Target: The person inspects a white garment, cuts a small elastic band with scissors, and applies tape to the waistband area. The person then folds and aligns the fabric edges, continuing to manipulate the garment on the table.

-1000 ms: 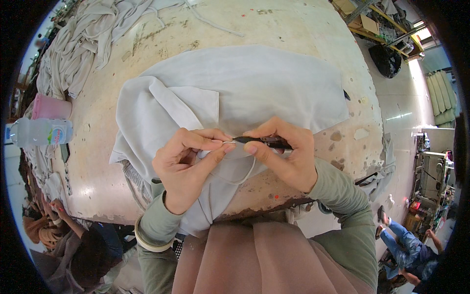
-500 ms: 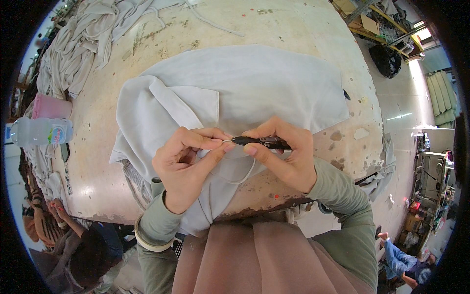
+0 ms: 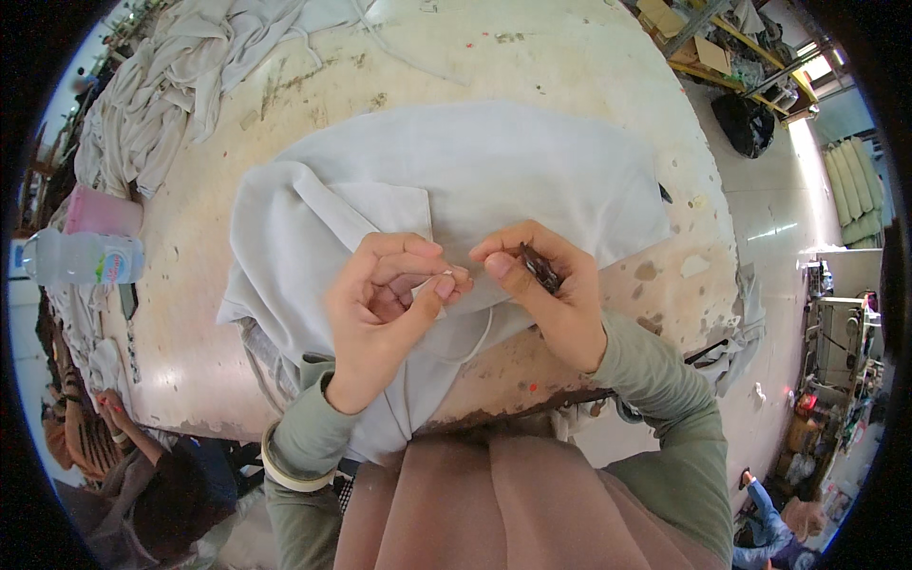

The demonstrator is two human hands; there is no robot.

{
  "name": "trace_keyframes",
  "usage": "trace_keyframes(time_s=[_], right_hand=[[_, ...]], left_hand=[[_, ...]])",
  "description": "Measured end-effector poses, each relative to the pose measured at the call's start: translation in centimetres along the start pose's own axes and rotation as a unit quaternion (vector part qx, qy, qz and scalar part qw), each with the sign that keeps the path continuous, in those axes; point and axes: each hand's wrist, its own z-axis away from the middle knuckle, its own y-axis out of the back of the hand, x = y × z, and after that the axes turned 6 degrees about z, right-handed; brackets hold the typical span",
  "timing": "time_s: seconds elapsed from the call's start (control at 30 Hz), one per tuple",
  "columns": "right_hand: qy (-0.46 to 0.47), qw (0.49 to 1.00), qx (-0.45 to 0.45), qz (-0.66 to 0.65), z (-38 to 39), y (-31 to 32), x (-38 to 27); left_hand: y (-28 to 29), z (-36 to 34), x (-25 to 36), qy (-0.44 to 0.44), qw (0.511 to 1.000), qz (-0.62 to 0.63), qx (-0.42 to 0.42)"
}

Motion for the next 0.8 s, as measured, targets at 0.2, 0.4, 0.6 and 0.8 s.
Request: trace_keyframes(time_s=[0.2,0.4,0.6,0.8], right_hand=[[0.083,0.996,0.012,-0.031,-0.6,-0.7,1.1],[0.129,0.989,0.01,0.077,-0.7,-0.4,1.4],[0.168,0.978,0.005,0.124,-0.7,-0.2,1.3],[0.143,0.985,0.019,0.098,-0.6,-0.6,1.0]], left_hand=[[0.0,0.0,0.3,0.098,0.991,0.093,0.019],[-0.1,0.1,0.0,0.061,0.996,0.069,0.01],[-0.2,0.4,0.2,0.084,0.996,-0.037,-0.005],[-0.5,0.4,-0.1,-0.002,0.994,-0.107,0.007]])
